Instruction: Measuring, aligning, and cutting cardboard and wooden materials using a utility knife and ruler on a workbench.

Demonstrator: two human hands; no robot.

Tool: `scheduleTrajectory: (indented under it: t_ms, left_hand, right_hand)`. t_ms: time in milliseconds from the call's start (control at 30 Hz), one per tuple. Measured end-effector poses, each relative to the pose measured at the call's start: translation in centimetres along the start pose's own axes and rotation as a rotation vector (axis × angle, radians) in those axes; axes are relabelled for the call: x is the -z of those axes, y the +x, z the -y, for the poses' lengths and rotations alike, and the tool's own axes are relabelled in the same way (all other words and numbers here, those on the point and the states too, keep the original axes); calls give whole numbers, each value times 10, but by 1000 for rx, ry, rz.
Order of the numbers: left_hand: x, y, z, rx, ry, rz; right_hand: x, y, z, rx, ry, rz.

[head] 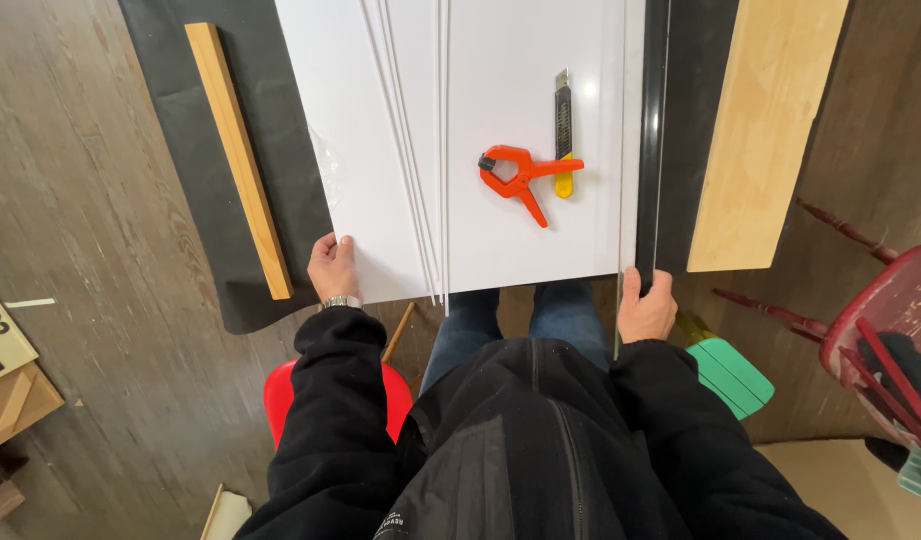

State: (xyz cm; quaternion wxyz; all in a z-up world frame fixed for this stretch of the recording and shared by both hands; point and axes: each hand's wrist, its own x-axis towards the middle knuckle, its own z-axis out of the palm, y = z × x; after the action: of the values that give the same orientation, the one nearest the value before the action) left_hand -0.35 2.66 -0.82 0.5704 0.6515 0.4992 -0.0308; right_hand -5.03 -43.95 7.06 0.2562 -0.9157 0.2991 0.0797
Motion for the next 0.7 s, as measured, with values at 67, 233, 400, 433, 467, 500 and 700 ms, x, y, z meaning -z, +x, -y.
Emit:
scheduleTrajectory:
  t_ms: [67, 233, 400, 433, 467, 500, 700]
  left_hand:
    - [-1, 0, -1, 1, 24, -11]
    - [0, 5, 6, -9, -32, -4]
    - [0, 3, 3, 2, -17, -4]
    - [0, 4, 4, 3, -16, -3]
    - [0, 5, 4, 8, -11, -3]
    - [0, 6, 5, 13, -6, -2]
    - [2, 11, 16, 29, -81, 22]
  right_hand:
    - [-3, 1, -4, 9, -9, -3]
    - [-12, 13, -4, 23, -21, -4]
    - [-20, 33, 5, 74, -57, -24]
    - [-21, 37, 11, 73, -58, -24]
    - [-22, 42, 16, 73, -48, -18]
    - [-24, 48, 22, 72, -38, -12]
    - [-29, 75, 50, 106, -5, -21]
